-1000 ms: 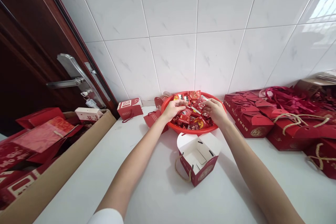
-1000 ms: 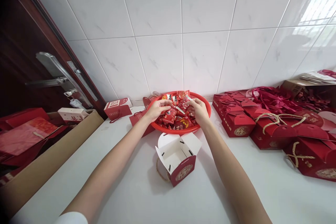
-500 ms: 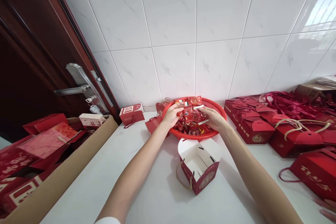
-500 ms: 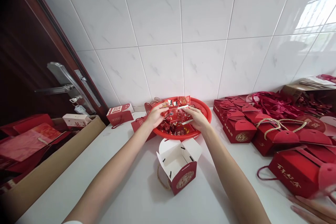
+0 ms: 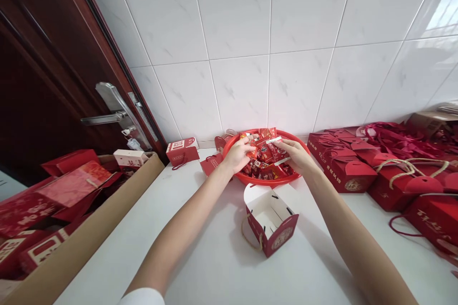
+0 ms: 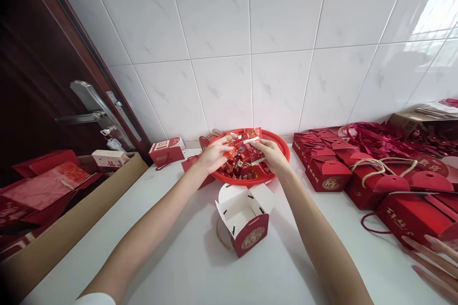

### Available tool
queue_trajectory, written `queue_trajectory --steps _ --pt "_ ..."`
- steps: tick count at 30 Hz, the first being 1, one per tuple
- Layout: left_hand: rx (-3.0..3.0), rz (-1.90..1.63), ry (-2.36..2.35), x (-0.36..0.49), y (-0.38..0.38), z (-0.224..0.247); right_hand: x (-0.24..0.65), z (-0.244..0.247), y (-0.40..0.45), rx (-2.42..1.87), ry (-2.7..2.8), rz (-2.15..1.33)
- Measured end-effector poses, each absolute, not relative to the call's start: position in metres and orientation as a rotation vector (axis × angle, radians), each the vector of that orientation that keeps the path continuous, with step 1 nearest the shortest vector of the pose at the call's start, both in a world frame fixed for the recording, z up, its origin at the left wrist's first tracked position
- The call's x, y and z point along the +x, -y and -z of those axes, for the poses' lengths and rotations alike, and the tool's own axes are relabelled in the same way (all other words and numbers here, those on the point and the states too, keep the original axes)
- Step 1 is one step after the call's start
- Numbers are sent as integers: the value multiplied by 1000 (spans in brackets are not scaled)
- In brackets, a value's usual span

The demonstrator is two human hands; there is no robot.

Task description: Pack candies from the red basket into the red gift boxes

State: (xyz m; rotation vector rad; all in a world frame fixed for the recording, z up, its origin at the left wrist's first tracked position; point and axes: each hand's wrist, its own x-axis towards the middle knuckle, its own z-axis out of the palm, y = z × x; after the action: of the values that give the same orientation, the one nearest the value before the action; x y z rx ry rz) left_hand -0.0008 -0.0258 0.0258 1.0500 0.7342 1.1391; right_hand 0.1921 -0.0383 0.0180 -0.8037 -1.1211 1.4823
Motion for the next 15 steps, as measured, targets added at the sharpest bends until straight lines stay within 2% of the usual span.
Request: queue_trajectory --steps 9,15 --pt "1133 -1125 -657 -12 77 -40 204 -54 71 -793 1442 -1292" --pt "1344 -946 -612 -15 110 -32 214 -78 106 -778 1632 -1203"
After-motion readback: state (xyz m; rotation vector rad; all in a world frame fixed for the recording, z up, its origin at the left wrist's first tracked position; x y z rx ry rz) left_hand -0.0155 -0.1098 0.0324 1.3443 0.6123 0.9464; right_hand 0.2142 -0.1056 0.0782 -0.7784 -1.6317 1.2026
